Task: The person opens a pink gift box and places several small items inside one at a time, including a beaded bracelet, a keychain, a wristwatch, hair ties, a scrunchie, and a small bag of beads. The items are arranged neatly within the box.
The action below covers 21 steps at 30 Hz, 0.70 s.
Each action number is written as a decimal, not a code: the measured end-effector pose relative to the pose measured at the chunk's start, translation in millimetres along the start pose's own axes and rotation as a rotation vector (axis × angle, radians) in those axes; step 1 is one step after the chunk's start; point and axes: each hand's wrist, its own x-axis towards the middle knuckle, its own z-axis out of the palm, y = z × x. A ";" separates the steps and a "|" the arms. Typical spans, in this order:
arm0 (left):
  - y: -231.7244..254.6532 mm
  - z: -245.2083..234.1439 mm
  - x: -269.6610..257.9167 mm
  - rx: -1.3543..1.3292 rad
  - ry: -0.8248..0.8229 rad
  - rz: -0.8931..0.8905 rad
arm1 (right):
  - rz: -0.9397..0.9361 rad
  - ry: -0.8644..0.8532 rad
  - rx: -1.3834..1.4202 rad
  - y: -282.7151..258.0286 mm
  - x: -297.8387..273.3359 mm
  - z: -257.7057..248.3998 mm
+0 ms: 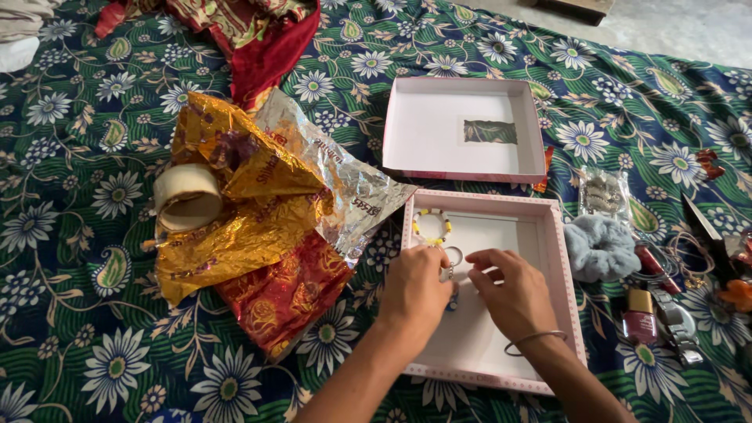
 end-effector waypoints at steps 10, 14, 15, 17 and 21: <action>11.5 8.2 -11.0 0.159 -0.062 -0.110 | -0.323 -0.012 -0.251 16.2 8.3 1.9; 10.5 14.6 -10.7 0.156 -0.029 -0.092 | -0.323 -0.026 -0.283 21.9 17.6 -0.4; 10.5 15.8 -10.0 0.149 -0.023 -0.085 | -0.321 -0.033 -0.285 22.2 20.6 -1.2; 11.1 17.4 -8.7 0.096 -0.029 -0.088 | -0.331 -0.039 -0.301 21.5 27.2 -1.8; 13.5 19.6 -6.2 -0.005 -0.018 -0.097 | -0.328 -0.075 -0.346 17.8 40.7 -3.6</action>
